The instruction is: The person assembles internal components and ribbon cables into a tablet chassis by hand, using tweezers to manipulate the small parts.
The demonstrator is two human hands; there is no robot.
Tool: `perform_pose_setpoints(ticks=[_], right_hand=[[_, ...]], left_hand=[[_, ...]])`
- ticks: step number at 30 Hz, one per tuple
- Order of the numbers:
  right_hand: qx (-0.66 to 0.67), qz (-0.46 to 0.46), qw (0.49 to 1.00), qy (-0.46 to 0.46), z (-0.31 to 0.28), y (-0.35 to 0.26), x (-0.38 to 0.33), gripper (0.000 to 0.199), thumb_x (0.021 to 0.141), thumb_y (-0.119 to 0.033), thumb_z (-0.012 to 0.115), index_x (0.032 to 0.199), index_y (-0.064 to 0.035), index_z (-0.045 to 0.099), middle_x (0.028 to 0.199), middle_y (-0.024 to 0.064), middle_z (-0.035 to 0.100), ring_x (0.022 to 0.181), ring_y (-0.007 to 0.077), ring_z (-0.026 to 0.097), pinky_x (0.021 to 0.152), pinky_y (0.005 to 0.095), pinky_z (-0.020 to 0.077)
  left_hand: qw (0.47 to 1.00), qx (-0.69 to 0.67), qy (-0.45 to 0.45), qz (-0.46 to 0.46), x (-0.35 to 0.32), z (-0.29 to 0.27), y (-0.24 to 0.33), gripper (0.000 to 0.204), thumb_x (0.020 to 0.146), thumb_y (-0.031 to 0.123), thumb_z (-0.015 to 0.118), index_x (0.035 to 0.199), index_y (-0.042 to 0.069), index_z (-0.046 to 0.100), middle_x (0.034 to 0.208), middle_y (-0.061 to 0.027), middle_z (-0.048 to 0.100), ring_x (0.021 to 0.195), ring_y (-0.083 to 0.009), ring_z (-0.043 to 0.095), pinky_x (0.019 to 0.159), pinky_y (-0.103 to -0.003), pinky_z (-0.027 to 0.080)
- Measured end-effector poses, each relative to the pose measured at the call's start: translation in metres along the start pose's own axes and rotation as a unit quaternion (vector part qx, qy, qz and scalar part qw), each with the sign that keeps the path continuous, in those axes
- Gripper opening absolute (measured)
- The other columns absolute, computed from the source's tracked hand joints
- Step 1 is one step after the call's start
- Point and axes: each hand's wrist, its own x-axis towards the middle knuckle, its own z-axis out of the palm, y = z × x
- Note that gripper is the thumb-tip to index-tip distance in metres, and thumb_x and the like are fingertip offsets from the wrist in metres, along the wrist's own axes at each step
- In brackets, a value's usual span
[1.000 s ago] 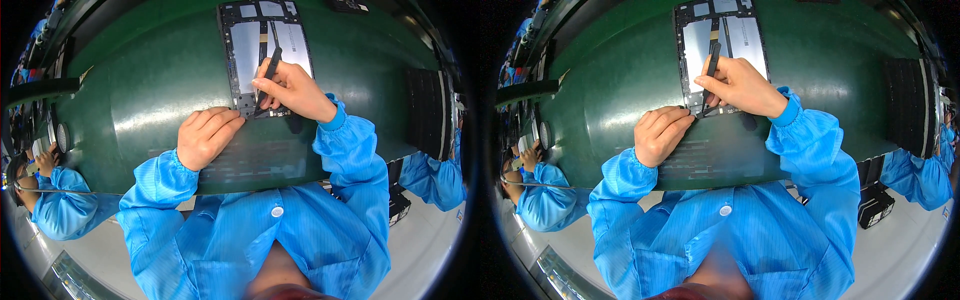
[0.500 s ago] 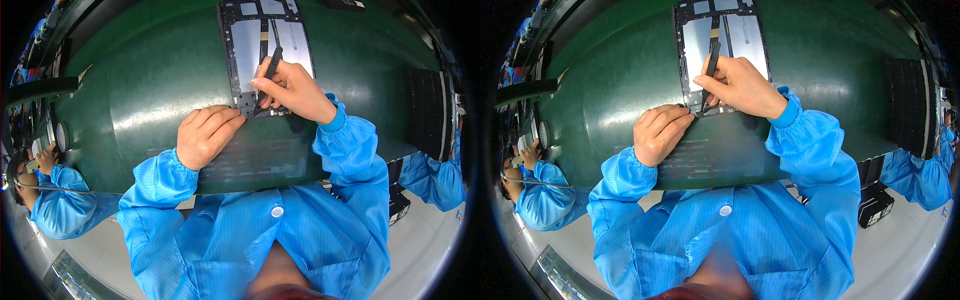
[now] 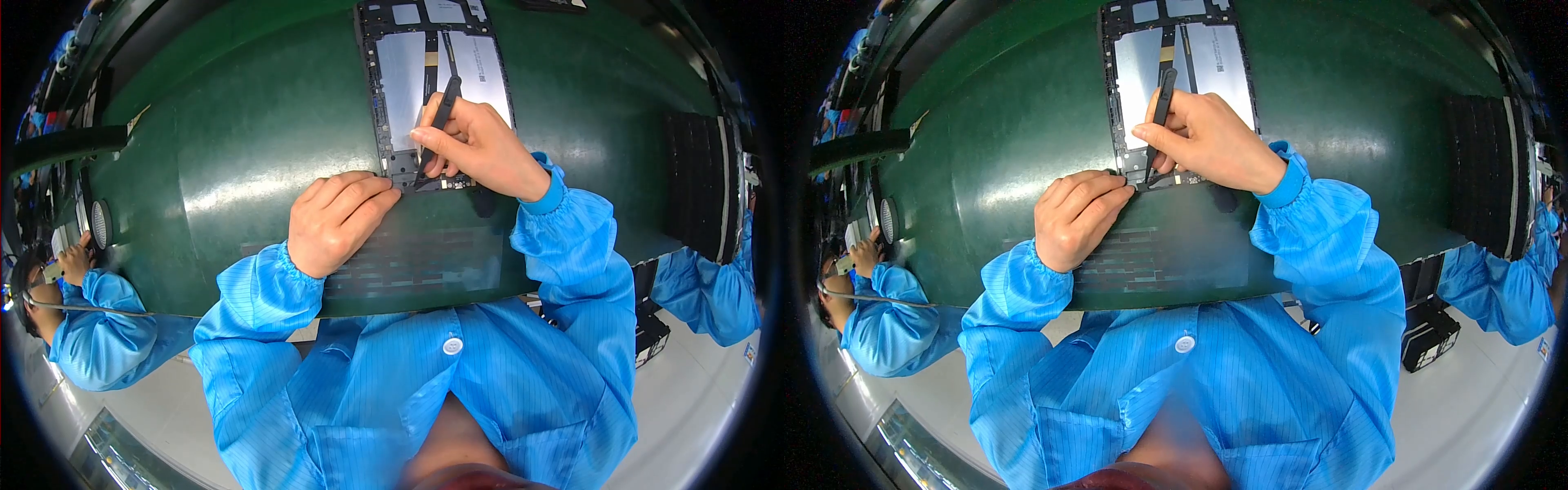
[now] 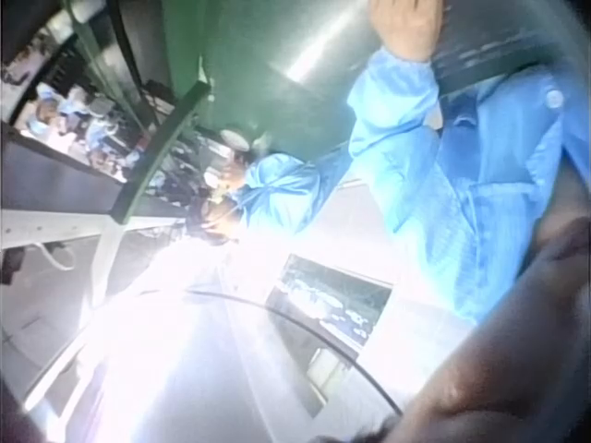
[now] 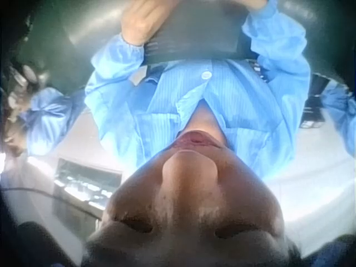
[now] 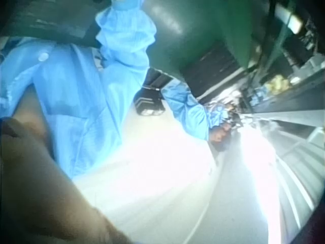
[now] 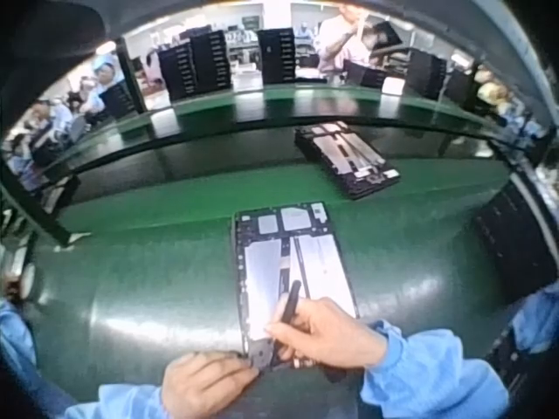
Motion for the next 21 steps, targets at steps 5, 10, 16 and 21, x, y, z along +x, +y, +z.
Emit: perform_pose_setpoints(ticks=[5,10,16,21], right_hand=[[-0.002,-0.004,1.0,0.0,0.001,0.0,-0.002,0.021,0.098,-0.024,0.059,0.099,-0.0033,0.056,0.076,0.0034,0.064,0.069,0.0109,0.068,0.056,0.0208,0.0502],[0.004,-0.005,1.0,0.005,0.0,0.001,-0.002,0.02,0.098,-0.023,0.059,0.099,-0.0032,0.056,0.078,0.0036,0.064,0.069,0.0112,0.068,0.056,0.021,0.0508],[0.067,-0.032,0.994,0.08,-0.013,0.008,-0.017,0.019,0.097,-0.02,0.062,0.097,-0.0018,0.057,0.077,0.008,0.067,0.071,0.0124,0.068,0.056,0.0242,0.0523],[-0.018,-0.069,0.991,0.112,-0.015,0.018,-0.033,0.017,0.095,-0.017,0.064,0.096,-0.0015,0.058,0.076,0.0059,0.066,0.069,0.0123,0.066,0.058,0.025,0.05]], left_hand=[[1.0,0.001,-0.002,-0.004,-0.001,-0.002,0.002,0.034,0.068,0.011,0.067,0.102,0.012,0.071,0.1,-0.0004,0.067,0.093,-0.0164,0.064,0.068,-0.028,0.048],[0.998,0.042,-0.047,0.014,0.002,-0.004,0.005,0.044,0.069,0.011,0.068,0.112,0.019,0.071,0.102,0.0007,0.063,0.093,-0.0157,0.062,0.066,-0.028,0.047],[0.998,0.02,-0.055,0.002,0.004,-0.002,0.001,0.041,0.073,0.007,0.069,0.112,0.019,0.071,0.1,0.0001,0.062,0.093,-0.0167,0.061,0.068,-0.03,0.049],[0.998,0.014,-0.053,-0.001,0.006,0.001,0.002,0.041,0.073,0.004,0.069,0.111,0.019,0.071,0.099,0.0,0.062,0.093,-0.0173,0.062,0.07,-0.031,0.05]])
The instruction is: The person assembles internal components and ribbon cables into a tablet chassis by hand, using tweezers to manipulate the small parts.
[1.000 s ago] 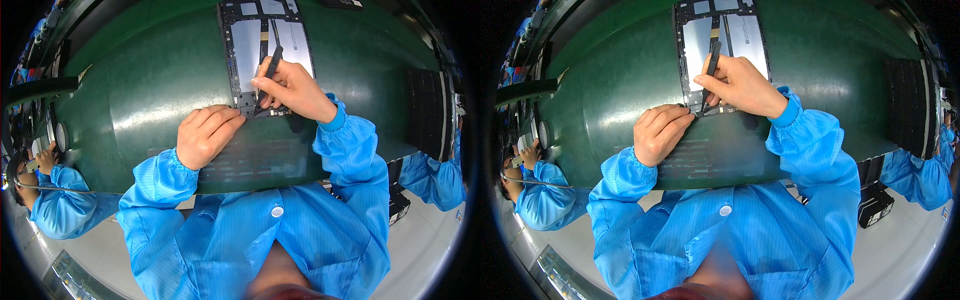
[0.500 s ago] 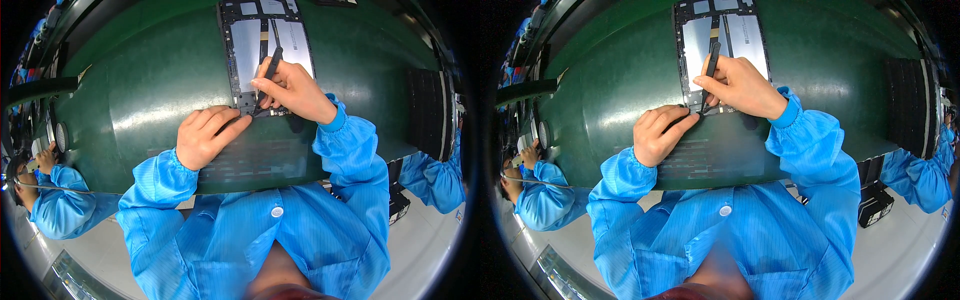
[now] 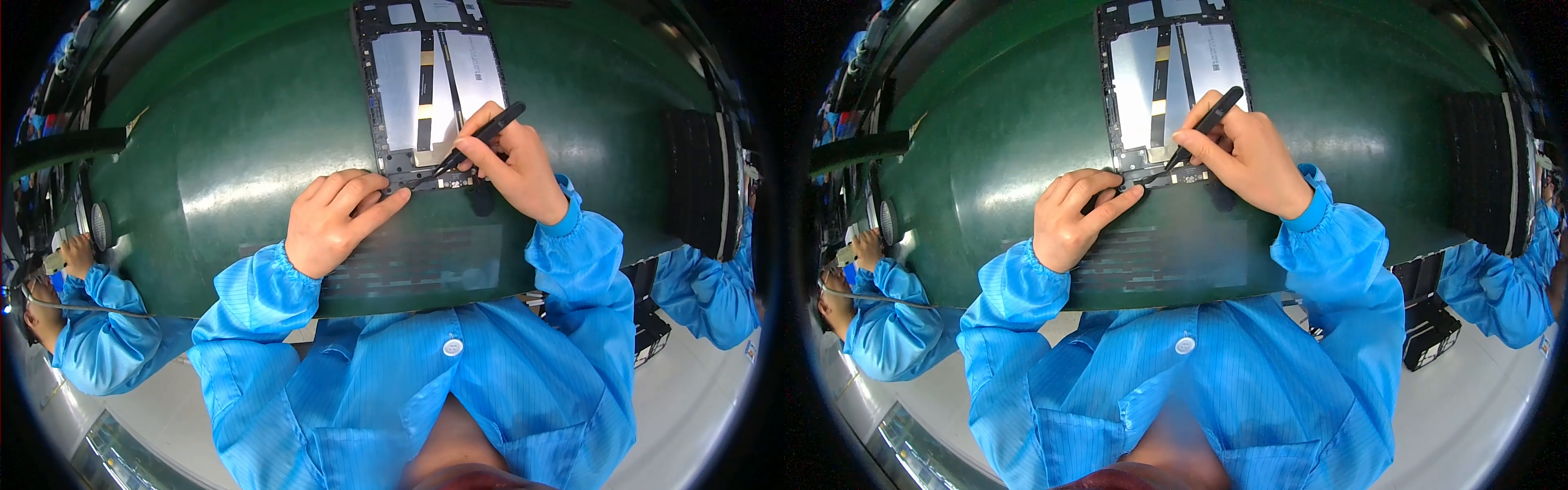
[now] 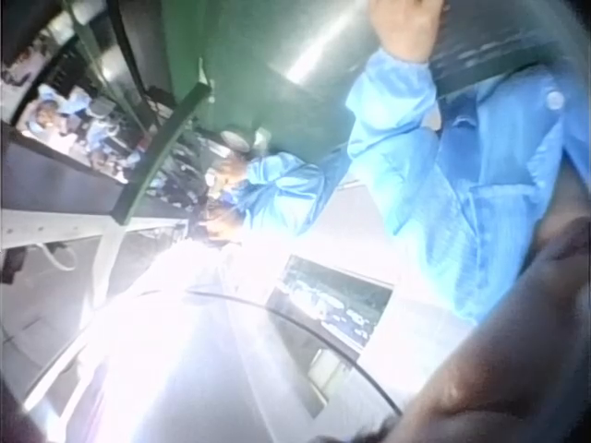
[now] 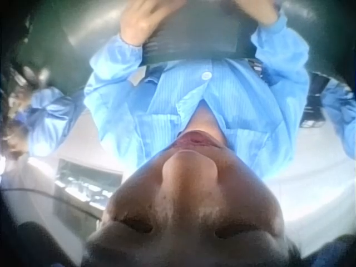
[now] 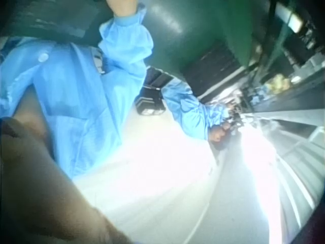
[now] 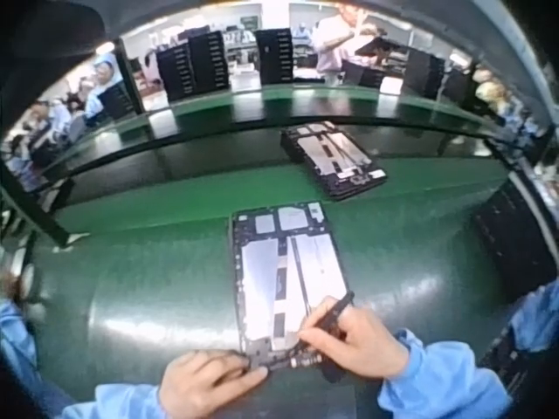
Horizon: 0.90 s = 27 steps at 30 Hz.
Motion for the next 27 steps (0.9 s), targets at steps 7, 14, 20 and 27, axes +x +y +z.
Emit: perform_pose_setpoints(ticks=[7,14,20,27], right_hand=[[0.035,0.0,0.999,-0.002,0.0,0.004,-0.002,0.017,0.095,-0.016,0.064,0.093,-0.0004,0.058,0.074,0.009,0.067,0.069,0.015,0.069,0.061,0.0257,0.0519],[0.021,0.002,1.0,-0.011,-0.002,0.004,-0.001,0.018,0.094,-0.016,0.065,0.092,0.0001,0.058,0.072,0.0095,0.067,0.069,0.0162,0.07,0.06,0.026,0.0522],[0.02,0.002,1.0,-0.011,-0.003,0.006,0.0,0.019,0.095,-0.018,0.064,0.092,-0.0002,0.058,0.07,0.0098,0.067,0.068,0.017,0.071,0.059,0.0262,0.0518],[0.011,-0.002,1.0,-0.012,-0.004,0.007,-0.001,0.02,0.095,-0.02,0.064,0.093,-0.0007,0.057,0.07,0.0105,0.067,0.069,0.0185,0.071,0.058,0.0268,0.0514]], left_hand=[[1.0,-0.013,0.003,-0.017,0.001,0.001,0.004,0.041,0.069,0.002,0.07,0.106,0.019,0.074,0.096,-0.0025,0.064,0.09,-0.0201,0.063,0.072,-0.032,0.054],[1.0,-0.022,0.004,-0.011,0.002,0.005,0.004,0.042,0.071,0.004,0.07,0.109,0.02,0.074,0.097,-0.0029,0.063,0.089,-0.0201,0.063,0.071,-0.032,0.054],[1.0,0.019,-0.005,-0.001,0.002,0.006,0.008,0.047,0.072,0.005,0.07,0.115,0.023,0.072,0.096,-0.0027,0.06,0.089,-0.0196,0.062,0.072,-0.032,0.053],[0.999,0.033,-0.019,-0.013,0.004,0.004,0.013,0.052,0.069,0.003,0.07,0.117,0.023,0.071,0.098,-0.0028,0.058,0.089,-0.0193,0.06,0.072,-0.033,0.053]])
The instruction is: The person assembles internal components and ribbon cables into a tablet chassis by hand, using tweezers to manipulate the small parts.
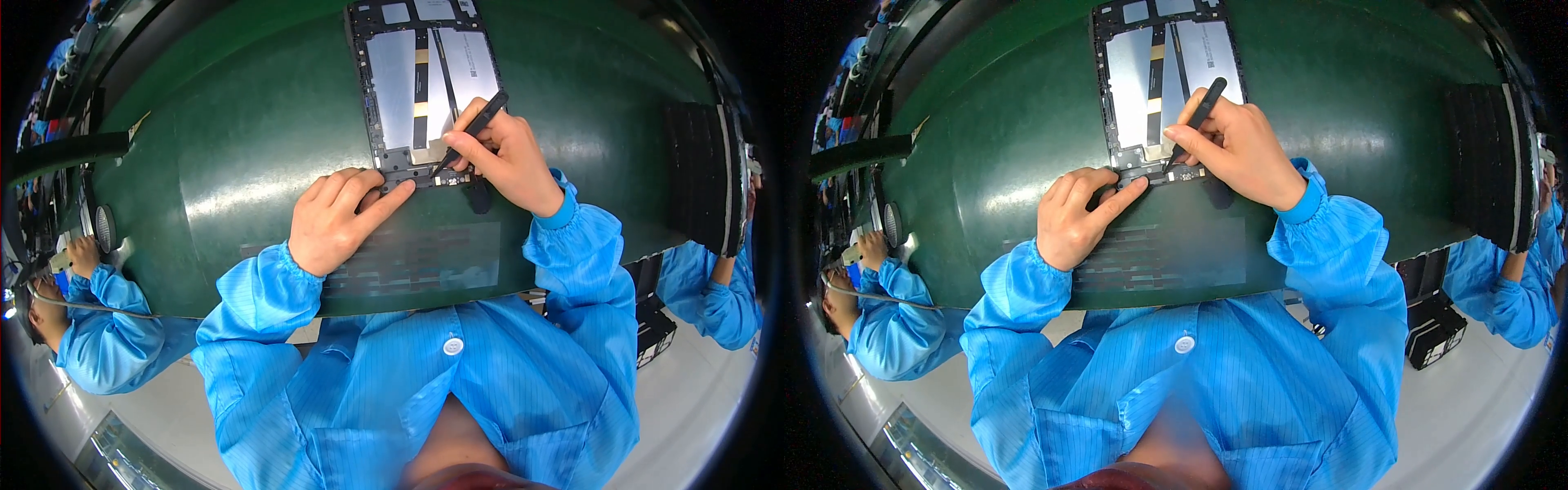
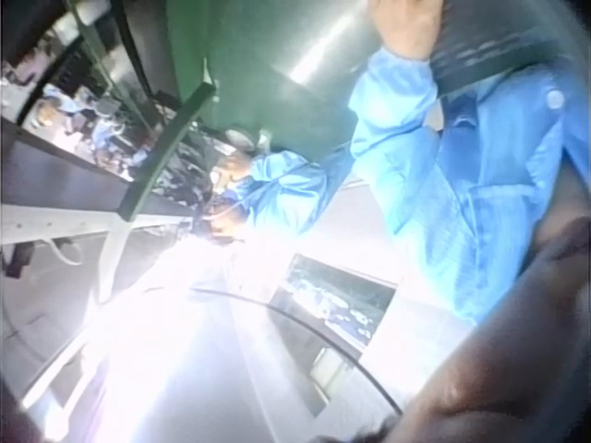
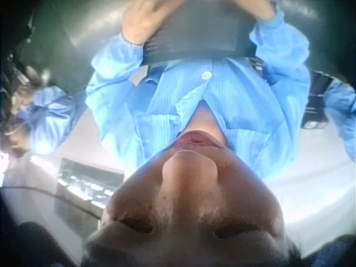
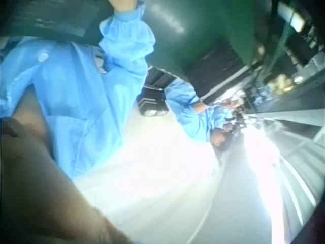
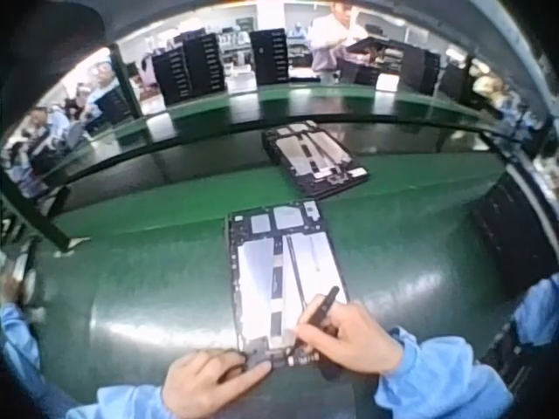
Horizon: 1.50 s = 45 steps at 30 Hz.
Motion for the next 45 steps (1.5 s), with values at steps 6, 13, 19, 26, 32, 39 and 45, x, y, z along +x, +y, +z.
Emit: perform_pose_setpoints(ticks=[6,13,19,26,32,39,45], right_hand=[[-0.009,0.004,1.0,-0.003,0.001,-0.001,0.0,0.02,0.095,-0.02,0.064,0.093,-0.001,0.057,0.07,0.011,0.067,0.068,0.0181,0.071,0.058,0.0266,0.0511],[-0.008,-0.015,0.999,0.032,0.005,0.004,0.001,0.016,0.094,-0.015,0.064,0.09,-0.0006,0.058,0.068,0.0071,0.064,0.063,0.013,0.067,0.056,0.0254,0.0498],[0.06,-0.113,0.956,0.265,0.003,0.021,-0.008,0.012,0.097,-0.012,0.059,0.095,-0.0005,0.056,0.08,0.0041,0.063,0.073,0.0103,0.064,0.065,0.0257,0.0539],[0.162,-0.102,0.966,0.171,0.013,0.029,0.01,0.021,0.102,-0.018,0.053,0.106,0.0005,0.061,0.096,0.0064,0.065,0.078,0.0108,0.064,0.076,0.026,0.0517],[0.092,-0.112,0.974,0.175,0.006,0.009,0.036,0.031,0.105,-0.025,0.046,0.118,0.0001,0.059,0.084,0.0086,0.072,0.079,0.0112,0.067,0.081,0.0247,0.0491],[0.226,-0.127,0.961,0.101,0.027,0.014,0.056,0.028,0.105,-0.021,0.045,0.125,-0.0028,0.051,0.112,0.015,0.069,0.108,0.0155,0.062,0.094,0.0292,0.0485],[0.208,-0.146,0.965,0.064,0.034,0.001,0.091,0.025,0.104,-0.019,0.048,0.121,-0.0018,0.055,0.099,0.0133,0.072,0.099,0.0169,0.068,0.088,0.0294,0.0512]], left_hand=[[1.0,0.006,-0.01,-0.003,-0.001,0.002,0.0,0.053,0.071,-0.002,0.067,0.118,0.023,0.07,0.1,-0.0031,0.058,0.09,-0.0201,0.06,0.072,-0.033,0.052],[0.999,0.005,-0.049,-0.021,0.012,-0.002,0.011,0.062,0.069,-0.002,0.064,0.125,0.024,0.066,0.11,-0.004,0.058,0.102,-0.0229,0.059,0.081,-0.036,0.048],[0.999,-0.018,-0.034,-0.004,-0.01,-0.001,-0.002,0.06,0.066,0.003,0.066,0.124,0.016,0.065,0.121,-0.0054,0.061,0.109,-0.0223,0.06,0.082,-0.035,0.047],[0.999,-0.027,0.028,0.015,0.017,-0.002,0.008,0.055,0.064,0.011,0.078,0.118,0.014,0.068,0.111,-0.0041,0.063,0.099,-0.0225,0.061,0.079,-0.035,0.047],[0.996,0.036,0.056,-0.055,0.033,-0.012,-0.033,0.044,0.064,0.011,0.082,0.107,0.013,0.072,0.085,-0.0017,0.057,0.077,-0.0219,0.056,0.067,-0.035,0.046],[0.998,0.043,0.04,-0.027,0.019,-0.018,-0.014,0.043,0.065,0.017,0.083,0.105,0.012,0.071,0.083,-0.001,0.056,0.073,-0.0203,0.056,0.061,-0.034,0.044],[0.982,0.134,0.084,-0.1,0.039,-0.012,-0.06,0.039,0.069,0.017,0.081,0.107,0.013,0.071,0.085,-0.0021,0.055,0.077,-0.0207,0.056,0.066,-0.035,0.044]])
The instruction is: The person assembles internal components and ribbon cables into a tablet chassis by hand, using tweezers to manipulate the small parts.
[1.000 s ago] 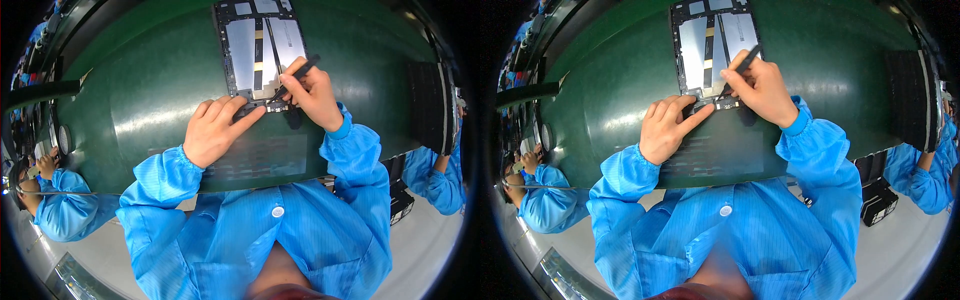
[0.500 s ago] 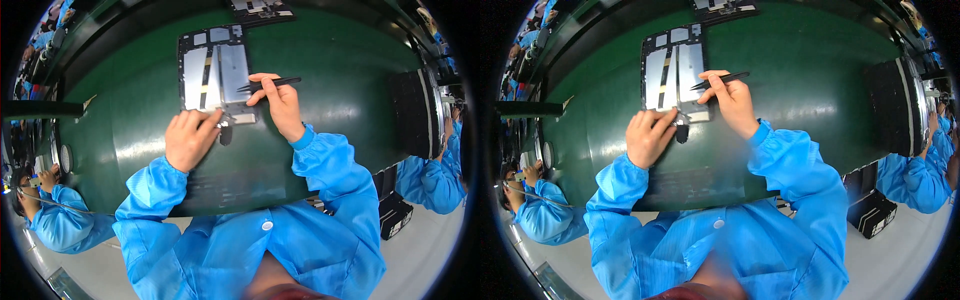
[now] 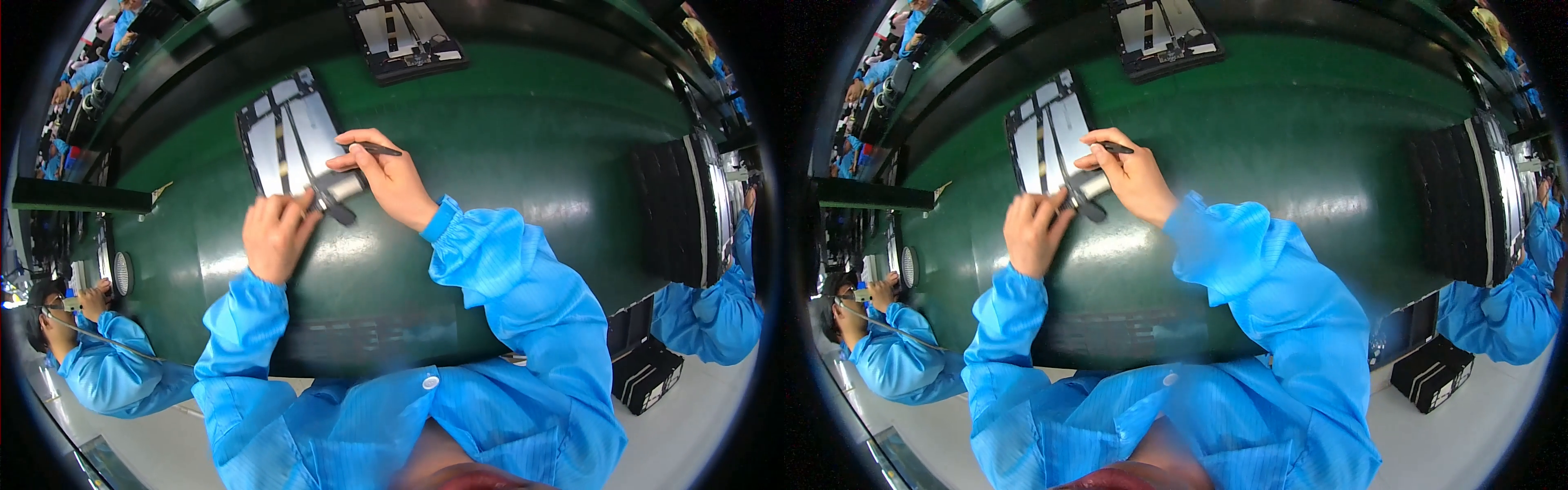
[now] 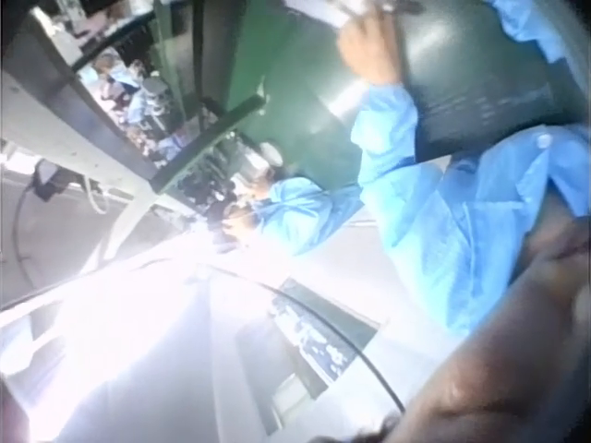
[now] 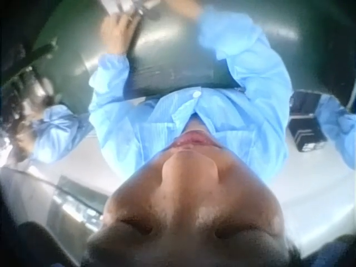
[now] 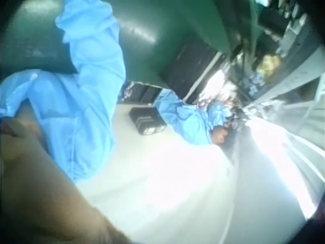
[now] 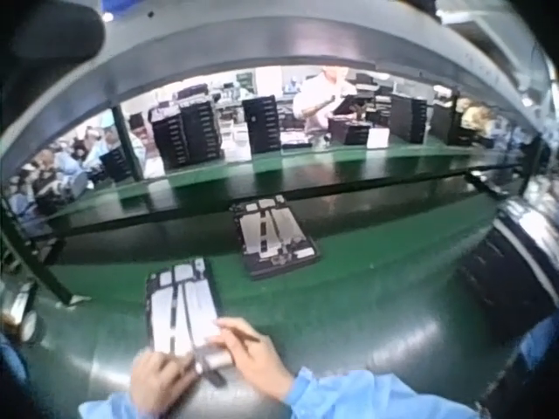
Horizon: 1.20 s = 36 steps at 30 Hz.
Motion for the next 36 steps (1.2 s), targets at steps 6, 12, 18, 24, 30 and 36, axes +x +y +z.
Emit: perform_pose_setpoints(ticks=[6,12,18,24,30,36], right_hand=[[-0.133,-0.166,0.957,0.199,-0.051,0.008,0.047,0.022,0.104,-0.019,0.049,0.119,-0.0043,0.055,0.102,0.0142,0.072,0.099,0.0189,0.069,0.086,0.0312,0.0519],[-0.325,-0.161,0.851,0.38,-0.117,0.016,0.094,0.029,0.099,-0.015,0.054,0.127,-0.0065,0.049,0.11,0.017,0.07,0.103,0.0357,0.066,0.087,0.04,0.0517],[-0.424,-0.087,0.838,0.331,-0.119,0.039,0.131,0.031,0.093,-0.014,0.06,0.122,-0.0058,0.052,0.099,0.0162,0.071,0.092,0.037,0.068,0.081,0.0439,0.0522],[-0.254,-0.075,0.878,0.398,-0.111,0.05,0.12,0.03,0.089,-0.02,0.068,0.114,-0.0057,0.059,0.085,0.0092,0.071,0.073,0.0187,0.067,0.073,0.0335,0.0529],[-0.175,-0.012,0.941,0.289,-0.096,0.034,0.023,0.042,0.085,-0.017,0.074,0.121,-0.0056,0.056,0.098,0.0074,0.071,0.065,0.0081,0.054,0.063,0.0258,0.0478],[-0.309,0.052,0.949,-0.012,-0.076,-0.034,-0.091,0.086,0.065,-0.01,0.088,0.14,-0.0089,0.044,0.128,0.0097,0.06,0.081,0.0127,0.051,0.074,0.0267,0.045]], left_hand=[[0.985,0.134,0.064,-0.084,0.049,0.046,-0.114,0.03,0.083,0.013,0.069,0.113,0.017,0.07,0.105,-0.0019,0.062,0.095,-0.0229,0.059,0.079,-0.035,0.048],[0.991,0.102,0.09,-0.02,0.094,0.077,-0.109,0.055,0.076,-0.001,0.06,0.129,0.015,0.06,0.116,-0.0058,0.063,0.105,-0.0261,0.059,0.086,-0.04,0.047],[0.998,-0.055,0.028,-0.03,0.143,0.133,-0.059,0.067,0.076,0.0,0.057,0.141,-0.002,0.042,0.104,-0.0162,0.064,0.096,-0.0328,0.059,0.085,-0.043,0.047],[0.859,-0.407,0.073,-0.304,0.119,0.134,-0.073,0.05,0.096,0.018,0.045,0.143,0.001,0.044,0.108,-0.0152,0.07,0.094,-0.0242,0.066,0.089,-0.034,0.05],[0.808,-0.488,-0.133,-0.301,0.061,0.074,-0.033,0.058,0.094,0.031,0.062,0.138,-0.003,0.049,0.101,-0.0098,0.061,0.087,-0.0172,0.056,0.079,-0.029,0.048],[0.873,-0.362,-0.296,-0.143,-0.017,-0.007,0.0,0.097,0.074,0.023,0.083,0.15,0.0,0.028,0.102,-0.012,0.054,0.086,-0.0237,0.057,0.077,-0.034,0.052]])
